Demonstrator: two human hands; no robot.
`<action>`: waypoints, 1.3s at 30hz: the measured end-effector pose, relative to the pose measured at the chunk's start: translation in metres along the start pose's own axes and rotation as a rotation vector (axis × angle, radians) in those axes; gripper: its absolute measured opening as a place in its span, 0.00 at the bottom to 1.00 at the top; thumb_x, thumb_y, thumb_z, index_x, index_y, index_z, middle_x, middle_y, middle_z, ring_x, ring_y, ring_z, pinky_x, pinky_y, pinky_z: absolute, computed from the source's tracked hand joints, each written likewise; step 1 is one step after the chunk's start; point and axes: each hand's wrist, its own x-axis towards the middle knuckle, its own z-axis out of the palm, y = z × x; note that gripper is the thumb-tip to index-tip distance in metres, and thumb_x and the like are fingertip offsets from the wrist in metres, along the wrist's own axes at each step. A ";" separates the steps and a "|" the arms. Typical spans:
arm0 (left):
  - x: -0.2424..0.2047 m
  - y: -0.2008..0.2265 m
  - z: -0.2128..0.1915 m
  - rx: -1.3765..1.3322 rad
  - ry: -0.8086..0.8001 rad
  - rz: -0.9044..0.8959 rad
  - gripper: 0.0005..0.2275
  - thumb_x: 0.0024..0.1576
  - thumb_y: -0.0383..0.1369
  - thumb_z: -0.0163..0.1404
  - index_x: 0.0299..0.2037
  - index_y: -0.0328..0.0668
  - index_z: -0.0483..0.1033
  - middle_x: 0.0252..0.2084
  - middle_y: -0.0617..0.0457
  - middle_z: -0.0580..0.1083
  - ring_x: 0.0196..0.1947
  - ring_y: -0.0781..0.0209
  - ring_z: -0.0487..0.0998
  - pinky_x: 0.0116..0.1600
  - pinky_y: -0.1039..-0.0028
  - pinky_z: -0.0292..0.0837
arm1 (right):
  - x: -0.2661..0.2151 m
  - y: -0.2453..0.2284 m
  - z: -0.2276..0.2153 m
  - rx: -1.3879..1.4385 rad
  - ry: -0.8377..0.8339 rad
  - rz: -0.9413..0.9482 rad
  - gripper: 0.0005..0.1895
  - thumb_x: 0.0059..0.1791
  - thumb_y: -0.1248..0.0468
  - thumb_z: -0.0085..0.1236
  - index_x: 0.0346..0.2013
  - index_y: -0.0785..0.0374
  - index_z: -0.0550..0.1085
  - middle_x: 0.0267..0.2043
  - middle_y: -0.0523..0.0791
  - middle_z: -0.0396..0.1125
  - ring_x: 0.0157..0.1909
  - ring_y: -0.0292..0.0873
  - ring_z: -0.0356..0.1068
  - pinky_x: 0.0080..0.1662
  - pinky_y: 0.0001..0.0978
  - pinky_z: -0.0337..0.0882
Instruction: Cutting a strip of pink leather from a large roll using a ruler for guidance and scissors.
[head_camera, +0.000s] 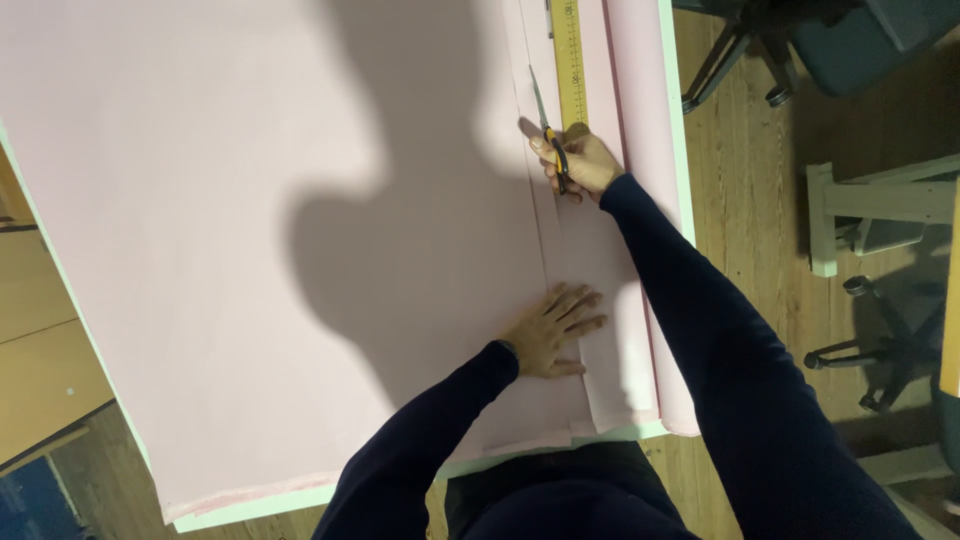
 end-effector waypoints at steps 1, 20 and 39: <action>0.000 0.000 0.000 0.009 -0.011 0.001 0.40 0.57 0.60 0.48 0.76 0.47 0.53 0.79 0.42 0.49 0.79 0.43 0.43 0.79 0.47 0.32 | 0.001 -0.002 0.000 0.027 -0.009 0.004 0.26 0.46 0.42 0.64 0.26 0.62 0.71 0.20 0.43 0.66 0.11 0.32 0.55 0.14 0.29 0.57; 0.000 0.001 -0.002 0.031 -0.030 -0.017 0.40 0.58 0.60 0.46 0.76 0.49 0.53 0.79 0.42 0.48 0.80 0.45 0.42 0.80 0.48 0.31 | 0.018 -0.033 -0.001 0.030 -0.024 -0.021 0.26 0.45 0.42 0.66 0.27 0.62 0.71 0.23 0.42 0.68 0.16 0.31 0.64 0.16 0.25 0.59; 0.002 0.001 -0.004 0.109 -0.053 -0.021 0.41 0.58 0.64 0.43 0.77 0.51 0.51 0.80 0.44 0.48 0.80 0.47 0.41 0.80 0.49 0.30 | 0.041 -0.066 -0.006 -0.095 -0.050 -0.049 0.30 0.44 0.36 0.63 0.24 0.60 0.71 0.19 0.43 0.67 0.10 0.30 0.56 0.14 0.25 0.59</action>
